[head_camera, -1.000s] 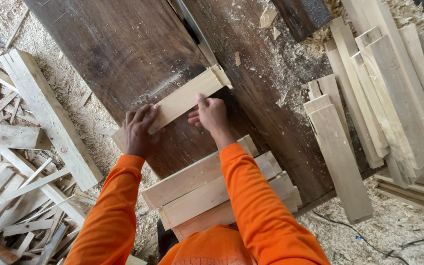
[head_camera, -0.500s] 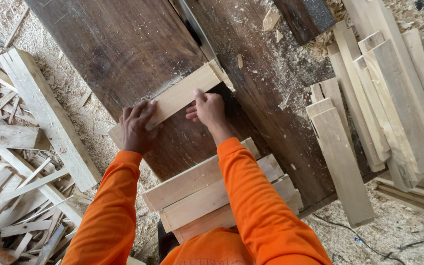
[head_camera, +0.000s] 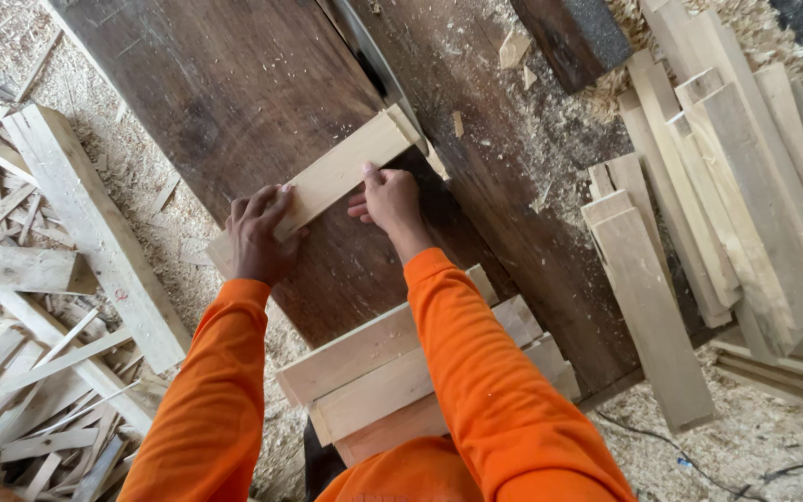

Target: The person uses a saw to cut multiple small rectangular wood blocks, handling them one at a time and placing the finished pieces in a pile.

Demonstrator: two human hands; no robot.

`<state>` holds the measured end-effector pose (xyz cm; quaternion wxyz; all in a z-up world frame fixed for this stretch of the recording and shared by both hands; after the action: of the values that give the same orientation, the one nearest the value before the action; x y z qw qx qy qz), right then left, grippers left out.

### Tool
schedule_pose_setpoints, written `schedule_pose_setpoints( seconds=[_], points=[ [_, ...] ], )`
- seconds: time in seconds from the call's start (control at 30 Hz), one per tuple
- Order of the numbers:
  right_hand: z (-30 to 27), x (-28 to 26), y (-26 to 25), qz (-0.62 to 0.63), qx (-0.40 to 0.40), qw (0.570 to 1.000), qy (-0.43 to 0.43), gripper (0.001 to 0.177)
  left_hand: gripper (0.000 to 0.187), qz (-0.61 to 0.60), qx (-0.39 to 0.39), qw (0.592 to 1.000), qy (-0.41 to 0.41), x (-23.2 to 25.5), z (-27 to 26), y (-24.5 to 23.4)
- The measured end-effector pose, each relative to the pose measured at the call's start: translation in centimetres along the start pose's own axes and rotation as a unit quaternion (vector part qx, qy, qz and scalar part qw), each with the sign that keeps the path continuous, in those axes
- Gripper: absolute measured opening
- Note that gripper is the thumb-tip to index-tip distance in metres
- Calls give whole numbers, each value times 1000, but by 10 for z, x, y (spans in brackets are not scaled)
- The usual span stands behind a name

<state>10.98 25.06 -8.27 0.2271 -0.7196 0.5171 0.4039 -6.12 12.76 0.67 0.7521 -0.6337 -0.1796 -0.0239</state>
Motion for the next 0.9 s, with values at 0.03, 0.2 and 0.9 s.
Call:
schedule_pose_setpoints(
  seconds=[0.03,0.2,0.9],
  points=[
    [-13,-4,2,-2,-19,1000,-12,46,68,-6,2,1000,-1,1,-5,-2],
    [-168,-5,-61,53,-175,979,-84,44,57,-83,-17,994,76,51,-72,-8],
    [-401,324,-227,361,276,889,57,62,97,-25,-267,962,47,293,-233,81]
  ],
)
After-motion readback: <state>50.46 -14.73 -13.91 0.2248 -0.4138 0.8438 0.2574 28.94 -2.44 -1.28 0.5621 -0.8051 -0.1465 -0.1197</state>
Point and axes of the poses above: each hand's wrist, its own z-axis towards the middle knuckle, its own y-axis out of the palm, x = y × z, the point moved 10 cm from there along z, towards the middle knuckle, and after that the axes turned 3 degrees about z, right-handed, at the moved point
